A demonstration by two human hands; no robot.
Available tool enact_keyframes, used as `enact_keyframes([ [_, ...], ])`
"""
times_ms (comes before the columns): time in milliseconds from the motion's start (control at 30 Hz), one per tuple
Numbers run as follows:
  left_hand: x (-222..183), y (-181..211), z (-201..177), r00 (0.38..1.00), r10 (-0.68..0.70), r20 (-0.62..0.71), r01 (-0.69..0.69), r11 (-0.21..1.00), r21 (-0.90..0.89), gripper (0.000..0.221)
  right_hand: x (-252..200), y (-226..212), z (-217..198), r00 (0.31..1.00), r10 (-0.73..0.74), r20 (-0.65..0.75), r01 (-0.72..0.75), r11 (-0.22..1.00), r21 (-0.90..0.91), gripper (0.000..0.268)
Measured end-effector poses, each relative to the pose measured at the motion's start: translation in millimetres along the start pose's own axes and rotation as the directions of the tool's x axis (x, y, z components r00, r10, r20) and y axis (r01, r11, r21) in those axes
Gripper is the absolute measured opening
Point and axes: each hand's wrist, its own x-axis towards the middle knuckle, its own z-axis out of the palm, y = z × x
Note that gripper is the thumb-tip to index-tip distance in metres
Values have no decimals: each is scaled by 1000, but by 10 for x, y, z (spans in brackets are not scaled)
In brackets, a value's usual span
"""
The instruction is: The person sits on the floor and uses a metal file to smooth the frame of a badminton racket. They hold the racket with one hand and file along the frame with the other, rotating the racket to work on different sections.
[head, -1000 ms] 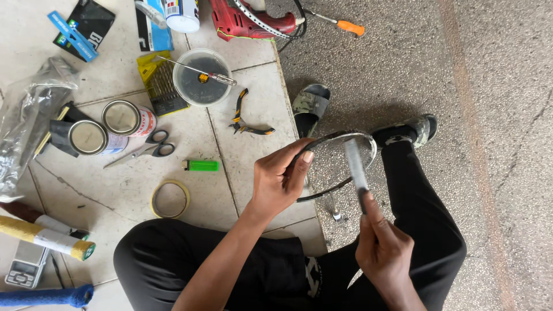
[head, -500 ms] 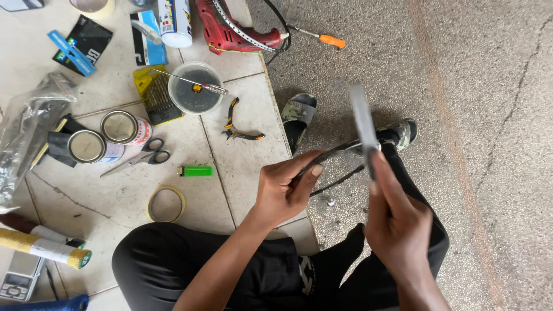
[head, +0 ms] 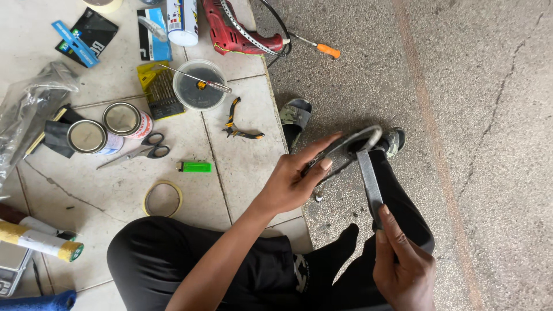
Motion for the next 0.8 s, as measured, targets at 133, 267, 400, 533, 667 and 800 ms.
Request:
enact_keyframes([
  [133, -35, 13, 66, 994, 108, 22, -108, 994, -14, 51, -15, -9, -34, 998, -65, -6, 65, 998, -22, 41],
  [267, -94, 222, 63, 988, 141, 58, -147, 981, 130, 37, -70, -2, -106, 998, -38, -57, 36, 998, -47, 39],
  [400, -101, 302, 56, 988, 141, 69, -155, 953, 260, 37, -115, -20, -130, 996, -15, -90, 14, 1000, -16, 39],
  [533, -95, 258, 71, 977, 202, 64, -212, 937, 278, 28, -110, -97, -164, 997, -26, -73, 22, 998, -54, 39],
  [667, -87, 238, 134, 978, 200, 58, -207, 907, 366, 33, 159, -208, -116, 983, -183, 15, 184, 979, -92, 39],
  [800, -62, 96, 204, 961, 271, 64, -278, 916, 288, 39, 673, -395, -38, 950, -290, 115, 300, 950, -81, 43],
])
